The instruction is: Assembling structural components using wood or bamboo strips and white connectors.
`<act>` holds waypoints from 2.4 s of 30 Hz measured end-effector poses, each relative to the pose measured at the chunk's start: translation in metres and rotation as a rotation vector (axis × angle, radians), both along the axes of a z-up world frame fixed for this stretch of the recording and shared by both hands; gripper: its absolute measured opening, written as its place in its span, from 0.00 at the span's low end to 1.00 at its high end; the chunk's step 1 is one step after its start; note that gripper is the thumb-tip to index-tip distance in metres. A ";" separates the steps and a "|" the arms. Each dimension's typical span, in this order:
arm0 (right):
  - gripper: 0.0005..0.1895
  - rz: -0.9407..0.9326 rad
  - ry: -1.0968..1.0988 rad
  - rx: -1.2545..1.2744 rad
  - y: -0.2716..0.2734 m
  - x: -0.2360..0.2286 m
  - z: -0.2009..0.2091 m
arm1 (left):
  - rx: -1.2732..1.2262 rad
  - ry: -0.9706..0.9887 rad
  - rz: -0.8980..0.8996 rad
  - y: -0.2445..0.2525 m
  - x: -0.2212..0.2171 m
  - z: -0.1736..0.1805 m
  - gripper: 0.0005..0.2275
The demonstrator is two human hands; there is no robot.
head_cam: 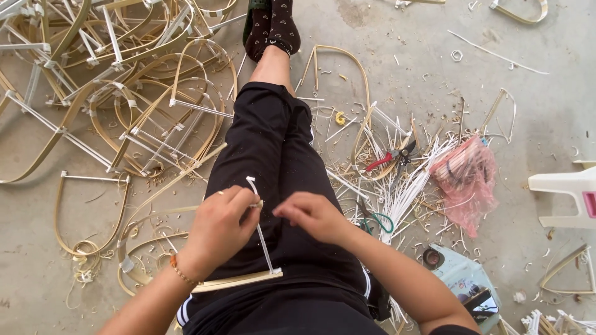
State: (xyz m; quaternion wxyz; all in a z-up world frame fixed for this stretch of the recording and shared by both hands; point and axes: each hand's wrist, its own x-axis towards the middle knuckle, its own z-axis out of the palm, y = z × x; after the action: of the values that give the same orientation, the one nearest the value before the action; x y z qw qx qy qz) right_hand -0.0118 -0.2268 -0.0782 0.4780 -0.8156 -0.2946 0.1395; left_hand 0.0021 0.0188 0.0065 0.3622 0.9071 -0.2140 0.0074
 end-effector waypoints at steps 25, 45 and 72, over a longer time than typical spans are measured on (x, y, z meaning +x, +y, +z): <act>0.08 0.227 0.847 0.521 0.011 0.059 0.020 | -0.117 -0.101 -0.078 0.000 -0.012 0.007 0.07; 0.05 0.018 -0.246 -0.119 0.016 0.041 0.107 | -0.056 0.425 -0.122 -0.002 0.029 0.026 0.07; 0.09 -0.177 -0.082 0.039 0.021 0.032 0.059 | -0.035 -0.004 -0.169 -0.006 0.012 -0.009 0.04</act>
State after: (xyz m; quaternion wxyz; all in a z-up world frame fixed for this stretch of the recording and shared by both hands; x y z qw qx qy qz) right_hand 0.0203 -0.2054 -0.0190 0.4918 -0.8341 -0.2432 0.0575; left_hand 0.0146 0.0127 -0.0026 0.3770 0.8794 -0.2903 -0.0174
